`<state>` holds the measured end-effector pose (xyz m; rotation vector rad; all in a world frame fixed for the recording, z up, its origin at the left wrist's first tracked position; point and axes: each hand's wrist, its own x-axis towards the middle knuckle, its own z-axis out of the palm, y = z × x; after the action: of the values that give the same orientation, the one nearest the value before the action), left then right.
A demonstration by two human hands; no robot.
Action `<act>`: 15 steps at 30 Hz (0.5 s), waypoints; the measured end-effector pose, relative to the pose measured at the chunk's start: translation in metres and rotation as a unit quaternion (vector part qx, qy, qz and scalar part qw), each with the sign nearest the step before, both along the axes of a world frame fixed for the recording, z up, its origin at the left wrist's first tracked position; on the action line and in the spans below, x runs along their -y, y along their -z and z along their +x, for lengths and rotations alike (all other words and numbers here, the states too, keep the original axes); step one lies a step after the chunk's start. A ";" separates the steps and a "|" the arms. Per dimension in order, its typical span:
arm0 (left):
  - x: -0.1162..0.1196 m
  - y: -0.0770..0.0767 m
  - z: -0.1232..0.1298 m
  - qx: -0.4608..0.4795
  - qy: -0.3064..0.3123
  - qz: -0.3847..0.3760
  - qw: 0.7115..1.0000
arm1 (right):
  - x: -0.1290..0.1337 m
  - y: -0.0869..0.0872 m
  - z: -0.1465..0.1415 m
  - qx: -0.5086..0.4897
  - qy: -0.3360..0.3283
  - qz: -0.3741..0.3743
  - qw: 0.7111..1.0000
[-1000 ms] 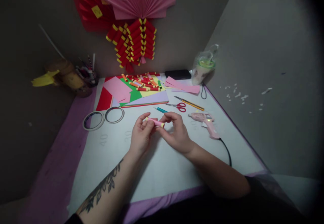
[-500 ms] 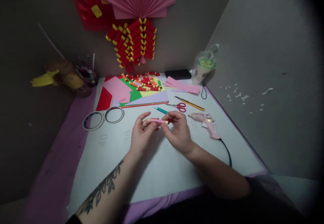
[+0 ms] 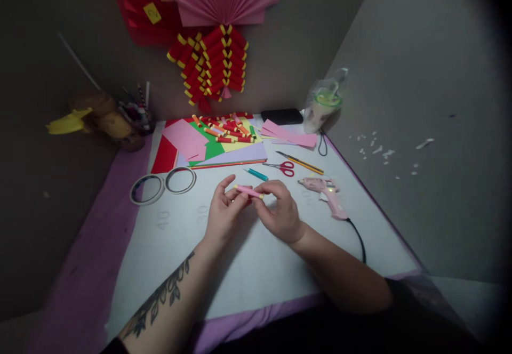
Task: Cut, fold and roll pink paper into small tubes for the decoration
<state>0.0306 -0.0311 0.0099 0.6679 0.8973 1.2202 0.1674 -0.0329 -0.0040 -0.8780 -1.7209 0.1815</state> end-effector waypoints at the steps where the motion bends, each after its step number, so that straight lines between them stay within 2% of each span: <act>1: 0.000 0.000 0.000 0.001 0.000 -0.001 1.000 | 0.000 0.001 0.000 -0.002 -0.002 -0.002 1.000; 7: 0.000 -0.001 0.001 0.002 -0.004 -0.005 1.000 | 0.002 0.005 -0.001 -0.008 -0.006 -0.024 1.000; 10: 0.000 0.001 0.000 0.000 0.005 -0.001 1.000 | 0.002 0.005 -0.004 -0.109 -0.013 -0.107 0.988; 12: -0.001 0.003 -0.001 -0.023 0.010 0.008 1.000 | 0.000 0.003 -0.006 -0.207 -0.037 -0.180 0.961; 15: -0.004 0.005 -0.003 -0.069 0.002 0.056 0.996 | -0.003 -0.001 -0.006 -0.316 -0.099 -0.281 0.901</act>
<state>0.0276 -0.0271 0.0048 0.8522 0.9467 1.2374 0.1611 -0.0303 -0.0032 -0.9136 -1.1359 1.0299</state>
